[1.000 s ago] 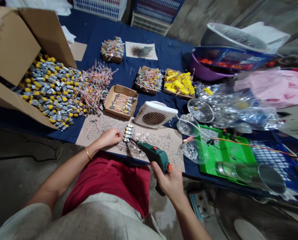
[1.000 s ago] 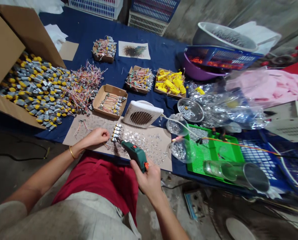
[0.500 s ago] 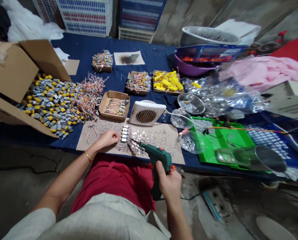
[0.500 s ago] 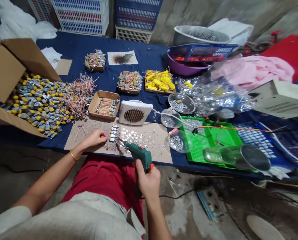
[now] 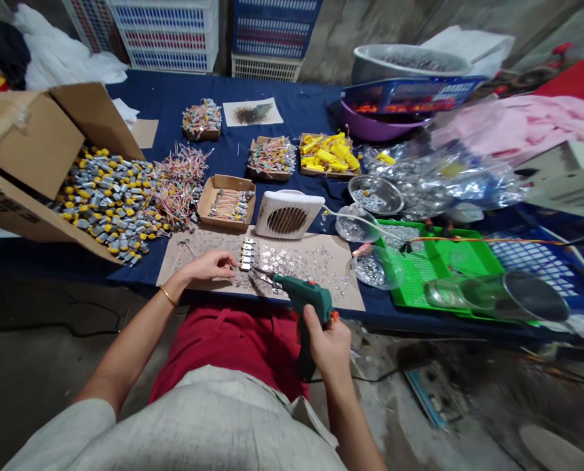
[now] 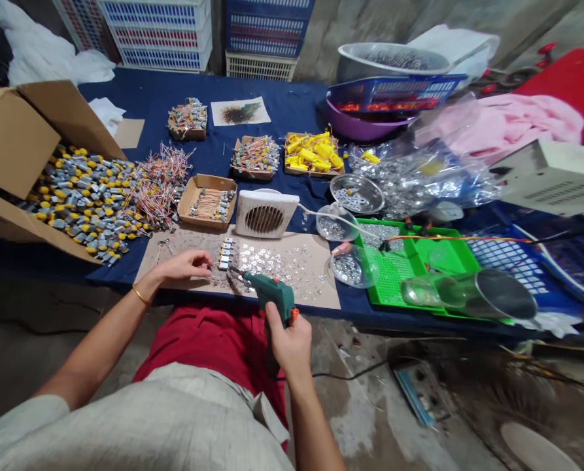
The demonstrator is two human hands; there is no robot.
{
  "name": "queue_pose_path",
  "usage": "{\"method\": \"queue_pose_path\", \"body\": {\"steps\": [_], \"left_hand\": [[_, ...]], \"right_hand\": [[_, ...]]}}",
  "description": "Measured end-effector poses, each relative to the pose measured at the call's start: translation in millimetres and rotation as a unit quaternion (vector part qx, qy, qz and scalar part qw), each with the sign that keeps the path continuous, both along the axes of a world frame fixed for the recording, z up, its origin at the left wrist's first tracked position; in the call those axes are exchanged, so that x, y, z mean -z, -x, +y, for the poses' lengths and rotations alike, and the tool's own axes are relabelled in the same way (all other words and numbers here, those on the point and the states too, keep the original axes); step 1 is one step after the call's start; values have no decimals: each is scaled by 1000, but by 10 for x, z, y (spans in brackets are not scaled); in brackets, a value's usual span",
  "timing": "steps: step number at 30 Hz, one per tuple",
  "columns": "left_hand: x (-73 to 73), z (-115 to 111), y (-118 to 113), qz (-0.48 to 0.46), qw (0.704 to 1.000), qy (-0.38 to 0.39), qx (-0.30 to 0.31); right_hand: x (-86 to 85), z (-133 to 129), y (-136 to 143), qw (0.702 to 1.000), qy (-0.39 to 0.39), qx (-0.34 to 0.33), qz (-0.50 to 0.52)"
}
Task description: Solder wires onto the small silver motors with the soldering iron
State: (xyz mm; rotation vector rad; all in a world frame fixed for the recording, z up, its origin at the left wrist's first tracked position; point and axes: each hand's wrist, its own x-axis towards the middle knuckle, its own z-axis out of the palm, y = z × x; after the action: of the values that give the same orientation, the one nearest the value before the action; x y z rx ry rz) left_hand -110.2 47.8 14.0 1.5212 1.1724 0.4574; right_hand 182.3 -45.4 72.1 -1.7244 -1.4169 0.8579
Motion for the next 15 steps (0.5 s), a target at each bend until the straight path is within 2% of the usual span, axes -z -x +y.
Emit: {"method": "queue_pose_path", "body": {"steps": [3, 9, 15], "left_hand": [[-20, -11, 4, 23, 999, 10, 25], [21, -61, -74, 47, 998, -19, -34], [93, -125, -160, 124, 975, -155, -95]], "right_hand": [[36, -13, 14, 1000, 5, -9, 4], [53, -31, 50, 999, -7, -28, -13], [131, -4, 64, 997, -20, -55, -42]]}}
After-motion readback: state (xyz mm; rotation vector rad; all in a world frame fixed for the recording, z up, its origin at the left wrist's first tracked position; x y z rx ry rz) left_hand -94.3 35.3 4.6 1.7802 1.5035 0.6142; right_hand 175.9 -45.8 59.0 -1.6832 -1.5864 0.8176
